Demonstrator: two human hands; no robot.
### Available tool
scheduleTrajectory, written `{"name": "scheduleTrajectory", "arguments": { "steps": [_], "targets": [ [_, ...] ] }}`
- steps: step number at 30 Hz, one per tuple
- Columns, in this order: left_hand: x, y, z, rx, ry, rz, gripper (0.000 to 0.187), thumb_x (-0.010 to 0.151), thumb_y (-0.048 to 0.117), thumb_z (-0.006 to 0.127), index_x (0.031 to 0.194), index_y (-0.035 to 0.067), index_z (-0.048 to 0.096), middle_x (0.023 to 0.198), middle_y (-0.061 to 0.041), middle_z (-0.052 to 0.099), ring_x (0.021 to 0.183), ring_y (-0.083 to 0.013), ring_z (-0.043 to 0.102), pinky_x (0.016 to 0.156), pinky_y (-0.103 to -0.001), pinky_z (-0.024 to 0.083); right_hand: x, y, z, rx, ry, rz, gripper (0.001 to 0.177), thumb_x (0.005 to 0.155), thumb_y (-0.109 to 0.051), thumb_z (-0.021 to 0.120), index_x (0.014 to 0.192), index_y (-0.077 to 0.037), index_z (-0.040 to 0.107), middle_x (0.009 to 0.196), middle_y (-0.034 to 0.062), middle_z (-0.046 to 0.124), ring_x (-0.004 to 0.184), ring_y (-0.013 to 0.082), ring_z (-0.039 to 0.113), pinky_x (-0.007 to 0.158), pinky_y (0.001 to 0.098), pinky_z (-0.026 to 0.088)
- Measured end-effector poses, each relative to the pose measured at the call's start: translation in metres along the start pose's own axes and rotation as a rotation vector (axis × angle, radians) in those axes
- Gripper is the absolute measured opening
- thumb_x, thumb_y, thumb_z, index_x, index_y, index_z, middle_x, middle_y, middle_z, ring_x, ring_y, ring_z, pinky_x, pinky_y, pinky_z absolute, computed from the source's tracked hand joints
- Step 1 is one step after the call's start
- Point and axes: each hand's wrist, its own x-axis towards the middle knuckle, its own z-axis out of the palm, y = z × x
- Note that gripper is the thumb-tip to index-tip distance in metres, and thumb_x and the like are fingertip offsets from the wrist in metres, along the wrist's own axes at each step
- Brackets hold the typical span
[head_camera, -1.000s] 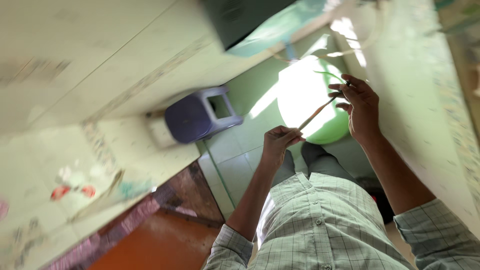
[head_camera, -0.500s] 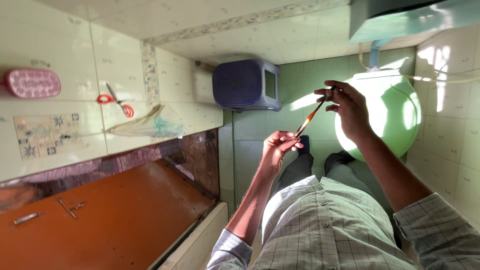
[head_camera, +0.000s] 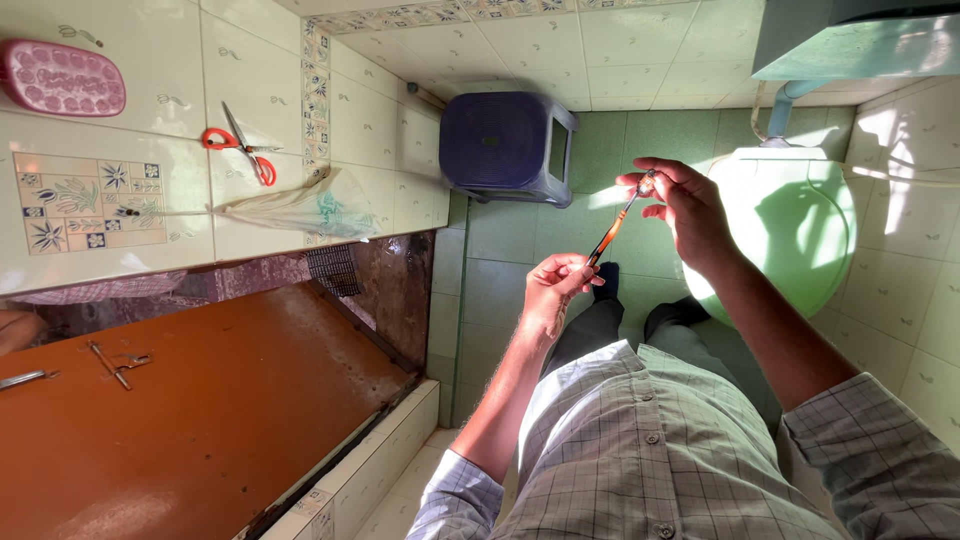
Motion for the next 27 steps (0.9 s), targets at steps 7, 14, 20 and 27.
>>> {"name": "scheduleTrajectory", "arguments": {
  "steps": [7, 14, 20, 27],
  "targets": [
    [0.008, -0.012, -0.005, 0.045, 0.009, 0.002, 0.018, 0.092, -0.005, 0.073, 0.109, -0.002, 0.07, 0.097, -0.013, 0.077, 0.087, -0.0206, 0.076, 0.073, -0.026, 0.055, -0.006, -0.006, -0.004, -0.009, 0.008, 0.008, 0.032, 0.111, -0.02, 0.045, 0.137, -0.014, 0.062, 0.125, 0.0082, 0.072, 0.113, 0.0141, 0.065, 0.089, 0.0332, 0.051],
    [0.002, -0.005, -0.001, 0.062, 0.016, -0.018, 0.015, 0.096, -0.002, 0.073, 0.111, -0.004, 0.071, 0.099, -0.013, 0.076, 0.085, -0.019, 0.074, 0.073, -0.026, 0.054, -0.008, -0.001, -0.003, -0.007, 0.024, 0.014, 0.031, 0.111, -0.021, 0.049, 0.136, -0.011, 0.063, 0.122, 0.0096, 0.071, 0.112, 0.0151, 0.065, 0.089, 0.0338, 0.052],
    [-0.003, -0.001, -0.001, 0.04, -0.003, -0.039, 0.019, 0.099, 0.003, 0.069, 0.117, -0.003, 0.07, 0.1, -0.014, 0.076, 0.084, -0.0196, 0.074, 0.072, -0.027, 0.056, -0.007, 0.007, -0.003, -0.108, 0.079, 0.032, 0.031, 0.108, -0.023, 0.053, 0.133, -0.01, 0.064, 0.119, 0.0064, 0.074, 0.106, 0.0147, 0.066, 0.085, 0.0317, 0.054],
    [-0.009, 0.0, -0.003, 0.037, 0.011, -0.073, 0.024, 0.102, 0.009, 0.066, 0.122, -0.003, 0.07, 0.102, -0.014, 0.076, 0.082, -0.0197, 0.075, 0.07, -0.027, 0.056, -0.007, 0.015, -0.002, -0.101, 0.095, 0.011, 0.027, 0.106, -0.022, 0.057, 0.129, -0.009, 0.066, 0.116, 0.0061, 0.074, 0.103, 0.0129, 0.069, 0.082, 0.0292, 0.052]
  ]
}}
